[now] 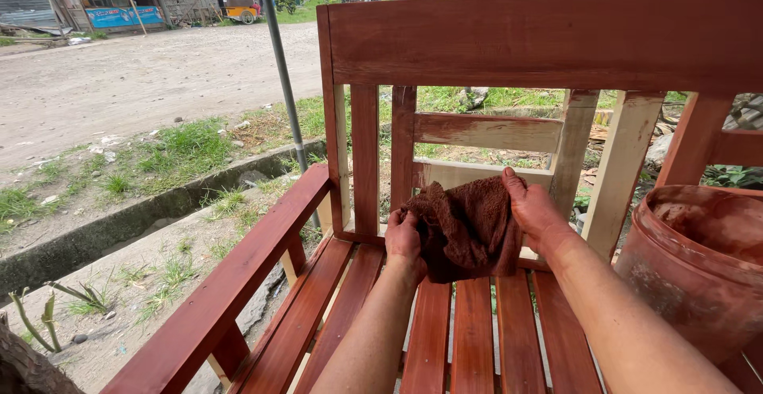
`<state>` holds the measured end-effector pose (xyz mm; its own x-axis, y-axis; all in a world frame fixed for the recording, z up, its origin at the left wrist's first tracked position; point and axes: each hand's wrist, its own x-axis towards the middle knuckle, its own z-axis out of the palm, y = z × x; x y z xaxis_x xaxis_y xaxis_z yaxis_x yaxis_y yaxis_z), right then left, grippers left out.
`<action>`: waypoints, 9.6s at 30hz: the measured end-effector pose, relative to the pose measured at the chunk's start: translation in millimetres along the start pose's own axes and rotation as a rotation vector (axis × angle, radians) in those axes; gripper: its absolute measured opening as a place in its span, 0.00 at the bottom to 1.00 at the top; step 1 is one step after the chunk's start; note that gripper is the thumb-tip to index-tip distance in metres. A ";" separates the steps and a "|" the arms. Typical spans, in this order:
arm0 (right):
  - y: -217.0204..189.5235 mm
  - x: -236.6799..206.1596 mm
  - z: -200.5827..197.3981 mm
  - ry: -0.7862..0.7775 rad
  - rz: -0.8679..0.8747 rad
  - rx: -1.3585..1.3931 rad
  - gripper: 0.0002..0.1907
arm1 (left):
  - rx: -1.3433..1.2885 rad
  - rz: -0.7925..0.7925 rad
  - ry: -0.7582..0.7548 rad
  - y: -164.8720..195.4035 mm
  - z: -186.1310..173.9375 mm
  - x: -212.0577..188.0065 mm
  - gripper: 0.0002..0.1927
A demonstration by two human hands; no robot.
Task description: The person applies reddish-brown stain to a wooden bench using a cloth. They wipe the backrest slats and vertical supports, then move to the seat slats, repeatedly rubbing the stain into the wood. A bucket of stain sits on the bench during the task.
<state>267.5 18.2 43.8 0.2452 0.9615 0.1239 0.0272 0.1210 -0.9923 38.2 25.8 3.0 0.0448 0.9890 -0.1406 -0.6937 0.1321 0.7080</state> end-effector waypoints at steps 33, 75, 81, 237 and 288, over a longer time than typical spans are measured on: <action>-68.8 6.9 112.1 -0.381 0.005 0.479 0.25 | -0.182 -0.341 -0.463 66.5 -57.2 59.4 0.23; -107.6 110.7 228.1 0.048 -0.182 -0.660 0.26 | 0.253 -0.008 -0.111 156.5 20.8 47.7 0.24; -36.5 103.8 229.5 0.033 -0.084 -0.589 0.20 | 0.157 -0.017 -0.041 98.2 -17.5 68.1 0.20; -122.0 75.4 227.6 0.067 -0.027 -1.346 0.19 | 0.197 -0.284 -0.512 116.4 10.6 80.7 0.16; -133.4 82.4 227.5 0.057 -0.172 -1.622 0.21 | 1.201 0.296 -0.034 127.2 49.9 37.6 0.36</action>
<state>63.6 137.5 187.1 0.1641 0.9507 0.2633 0.9802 -0.1871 0.0646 -12.5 83.1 122.3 0.0296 0.9900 0.1381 0.4175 -0.1378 0.8982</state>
